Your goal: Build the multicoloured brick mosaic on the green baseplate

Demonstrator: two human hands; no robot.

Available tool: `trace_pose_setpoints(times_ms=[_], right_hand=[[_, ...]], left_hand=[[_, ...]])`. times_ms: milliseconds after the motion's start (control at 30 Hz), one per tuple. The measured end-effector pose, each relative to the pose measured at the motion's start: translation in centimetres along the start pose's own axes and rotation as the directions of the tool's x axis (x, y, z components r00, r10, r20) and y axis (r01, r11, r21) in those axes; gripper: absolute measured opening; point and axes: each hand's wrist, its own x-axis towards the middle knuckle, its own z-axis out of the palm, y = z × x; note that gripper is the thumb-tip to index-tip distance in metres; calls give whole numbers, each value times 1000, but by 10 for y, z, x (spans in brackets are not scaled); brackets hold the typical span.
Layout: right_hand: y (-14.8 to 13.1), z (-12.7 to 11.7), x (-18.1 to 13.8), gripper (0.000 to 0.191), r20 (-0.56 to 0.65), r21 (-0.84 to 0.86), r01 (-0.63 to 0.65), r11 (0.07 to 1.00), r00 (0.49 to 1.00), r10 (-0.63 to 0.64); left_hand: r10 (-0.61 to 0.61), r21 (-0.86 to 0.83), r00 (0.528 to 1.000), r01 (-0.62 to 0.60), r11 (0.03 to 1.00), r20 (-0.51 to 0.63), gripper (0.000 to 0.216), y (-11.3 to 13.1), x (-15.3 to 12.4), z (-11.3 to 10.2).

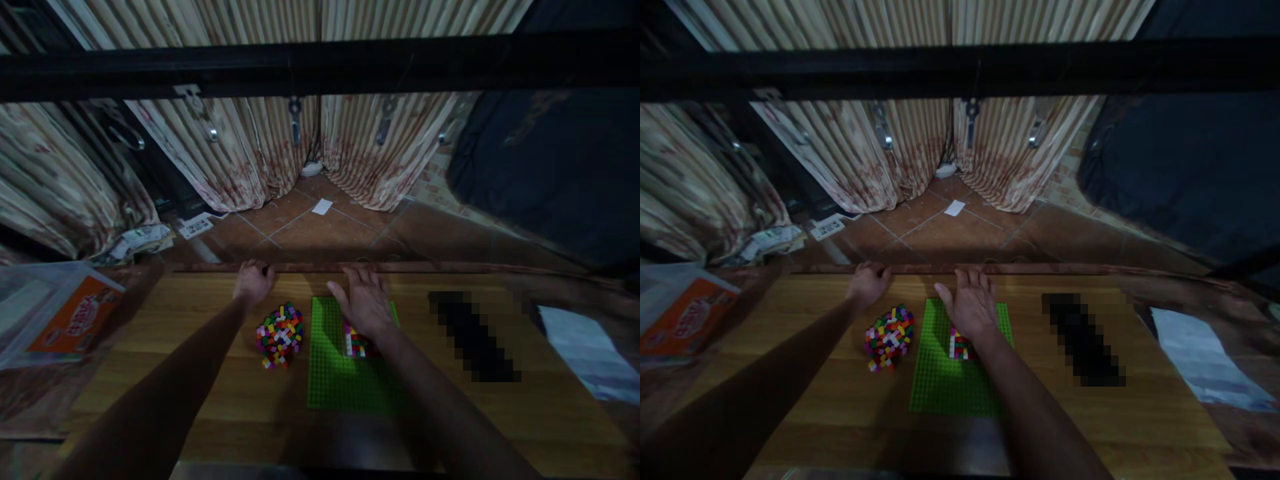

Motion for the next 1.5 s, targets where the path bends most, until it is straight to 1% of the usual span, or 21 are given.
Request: trace_pose_setpoints(times_ms=[100,233,333,400,467,533,633,700,767,867,900,1000,1067,1167,1267,1367,1500], right_hand=[[5,-1,0,60,8,58,-10,998,1000,9],[10,1,1,57,-54,182,4,983,999,6],[13,4,0,56,-73,218,36,975,997,-21],[16,5,1,54,-78,225,81,971,995,-65],[19,6,2,51,-97,231,154,961,986,-135],[23,4,3,48,-135,231,228,946,970,-201],[21,0,-1,42,-217,200,289,936,945,-246],[12,-3,-10,36,-258,169,318,933,928,-269],[-4,-3,-22,30,-261,165,357,919,915,-309],[-35,7,-41,27,-169,224,428,876,902,-398],[-46,13,-46,25,-138,243,433,868,901,-411],[-73,33,-51,22,-30,263,375,889,924,-381],[-84,45,-49,20,23,243,342,908,933,-358],[-90,60,-42,20,50,195,343,919,932,-358],[-89,70,-39,25,38,184,359,915,928,-371],[-87,73,-42,27,9,228,357,906,930,-369],[-85,67,-58,25,-62,355,321,878,945,-320]], left_hand=[[-20,-5,1000,20,1000,-7,39,1,-2,1],[-41,-24,999,40,999,-16,38,2,-3,2],[-37,-26,999,37,999,-10,37,2,-4,2],[-37,-24,999,37,999,-4,36,2,-4,2],[-44,-26,999,44,999,1,35,3,-4,1],[-54,-33,999,54,998,4,35,4,-4,0],[-62,-53,998,63,997,16,35,6,-4,-3],[-58,-56,998,60,997,26,35,7,-5,-5],[-51,-50,998,53,997,31,35,7,-5,-6],[-55,-45,998,56,997,22,36,8,-5,-5],[-60,-48,998,61,997,17,35,7,-5,-4],[-75,-67,997,75,995,9,34,7,-5,-3],[-72,-70,997,73,995,12,33,6,-4,-2],[-70,-71,997,71,995,17,33,6,-4,-2],[-85,-85,996,86,993,16,32,6,-5,-3],[-78,-88,997,79,993,14,33,6,-5,-3],[-60,-64,998,60,996,13,35,5,-4,-2]])
